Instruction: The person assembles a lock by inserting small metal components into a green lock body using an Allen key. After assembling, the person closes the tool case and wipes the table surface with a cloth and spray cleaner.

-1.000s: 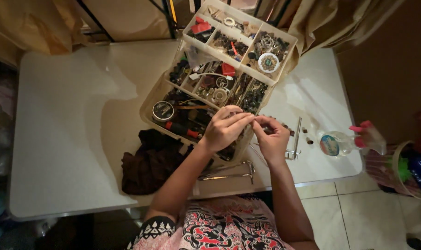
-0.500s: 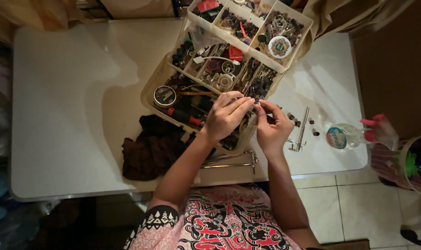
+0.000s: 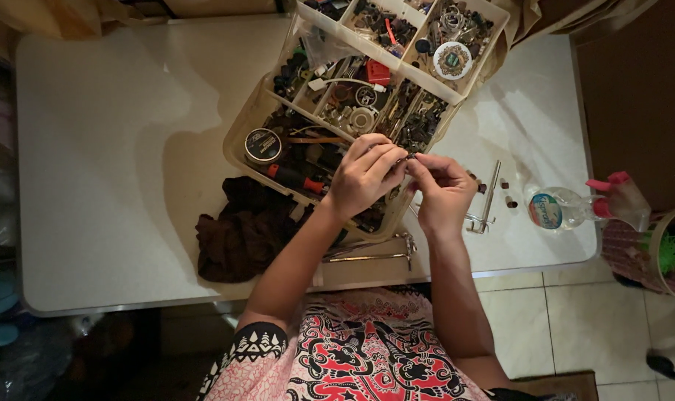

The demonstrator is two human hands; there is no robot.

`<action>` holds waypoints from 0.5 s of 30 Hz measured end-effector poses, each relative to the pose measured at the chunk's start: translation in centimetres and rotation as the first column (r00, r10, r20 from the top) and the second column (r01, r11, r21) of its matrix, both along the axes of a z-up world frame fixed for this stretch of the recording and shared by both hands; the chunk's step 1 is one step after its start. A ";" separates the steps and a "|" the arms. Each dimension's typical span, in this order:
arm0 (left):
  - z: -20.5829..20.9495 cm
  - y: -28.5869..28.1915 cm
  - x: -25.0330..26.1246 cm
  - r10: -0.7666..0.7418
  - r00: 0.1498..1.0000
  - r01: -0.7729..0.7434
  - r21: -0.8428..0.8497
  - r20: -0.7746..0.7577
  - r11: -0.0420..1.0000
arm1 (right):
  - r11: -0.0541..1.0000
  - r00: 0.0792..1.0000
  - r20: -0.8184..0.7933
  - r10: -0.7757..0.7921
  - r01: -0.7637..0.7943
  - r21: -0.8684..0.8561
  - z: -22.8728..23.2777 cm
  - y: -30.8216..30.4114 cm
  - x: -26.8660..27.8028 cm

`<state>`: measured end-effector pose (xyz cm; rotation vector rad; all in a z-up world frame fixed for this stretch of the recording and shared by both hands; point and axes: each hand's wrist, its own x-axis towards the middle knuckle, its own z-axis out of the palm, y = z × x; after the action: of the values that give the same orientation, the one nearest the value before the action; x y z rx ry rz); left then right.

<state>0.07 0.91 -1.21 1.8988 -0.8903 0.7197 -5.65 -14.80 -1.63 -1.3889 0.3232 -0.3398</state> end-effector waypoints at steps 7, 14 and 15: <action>-0.3 0.1 0.0 -0.042 0.998 0.041 -0.023 -0.040 0.999 | 0.999 0.998 0.064 -0.028 0.030 -0.024 -0.5 0.7 -0.5; -0.3 0.0 0.1 -0.058 0.996 0.054 -0.045 -0.073 0.997 | 0.992 0.980 0.172 -0.105 0.116 -0.057 -1.7 1.9 -0.8; -0.3 -0.1 0.0 -0.059 0.995 0.055 -0.049 -0.075 0.997 | 0.991 0.977 0.181 -0.117 0.126 -0.041 -1.9 2.0 -0.9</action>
<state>0.11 0.85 -1.50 1.8399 -0.8687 0.6247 -6.55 -12.78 -3.56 -1.3816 0.2534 -0.5732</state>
